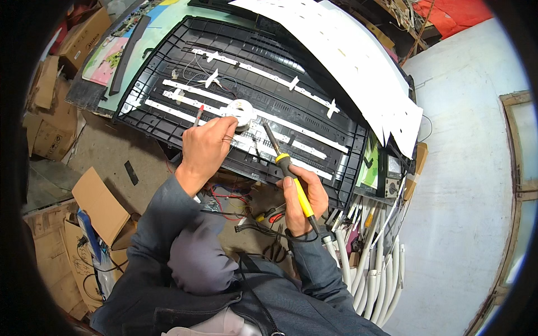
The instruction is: The person sits on the floor and uses pliers to strip the ends of red and yellow wires. Then, using a soldering iron and solder, they solder the stripped wire ends to contacts on a black plastic frame with white strips.
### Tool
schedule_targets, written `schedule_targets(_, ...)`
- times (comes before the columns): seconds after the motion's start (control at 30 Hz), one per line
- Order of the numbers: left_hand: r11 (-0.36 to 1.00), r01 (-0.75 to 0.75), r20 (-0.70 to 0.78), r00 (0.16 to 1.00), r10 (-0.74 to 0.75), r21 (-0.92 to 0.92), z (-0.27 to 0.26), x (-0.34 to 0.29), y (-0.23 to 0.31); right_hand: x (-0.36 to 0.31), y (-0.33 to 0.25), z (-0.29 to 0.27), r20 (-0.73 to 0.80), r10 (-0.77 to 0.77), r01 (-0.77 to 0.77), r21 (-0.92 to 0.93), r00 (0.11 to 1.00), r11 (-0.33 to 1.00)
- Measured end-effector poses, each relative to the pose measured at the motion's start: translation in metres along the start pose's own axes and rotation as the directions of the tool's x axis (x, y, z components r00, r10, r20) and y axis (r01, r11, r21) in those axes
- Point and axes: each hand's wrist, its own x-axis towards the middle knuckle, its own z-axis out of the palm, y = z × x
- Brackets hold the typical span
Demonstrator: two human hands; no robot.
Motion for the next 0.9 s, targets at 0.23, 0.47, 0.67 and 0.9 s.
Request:
schedule_targets(0.23,0.998,0.040,-0.049,0.998,-0.042,-0.052,0.020,0.010,-0.001,0.001,0.008,0.002,-0.008,0.019,-0.019,0.022,1.000,1.000)
schedule_targets(0.47,0.975,0.106,-0.050,0.992,-0.118,-0.195,0.019,0.007,0.001,0.002,0.010,0.003,-0.014,0.002,-0.002,0.017,1.000,1.000)
schedule_targets(0.67,0.964,0.160,-0.042,0.984,-0.172,-0.211,0.013,-0.007,0.005,0.002,0.007,0.004,-0.019,-0.007,0.008,0.028,1.000,1.000)
schedule_targets(0.9,0.960,0.100,-0.116,0.984,-0.134,-0.261,0.024,-0.002,0.004,0.000,0.012,0.004,-0.016,0.008,-0.007,0.037,1.000,0.999)
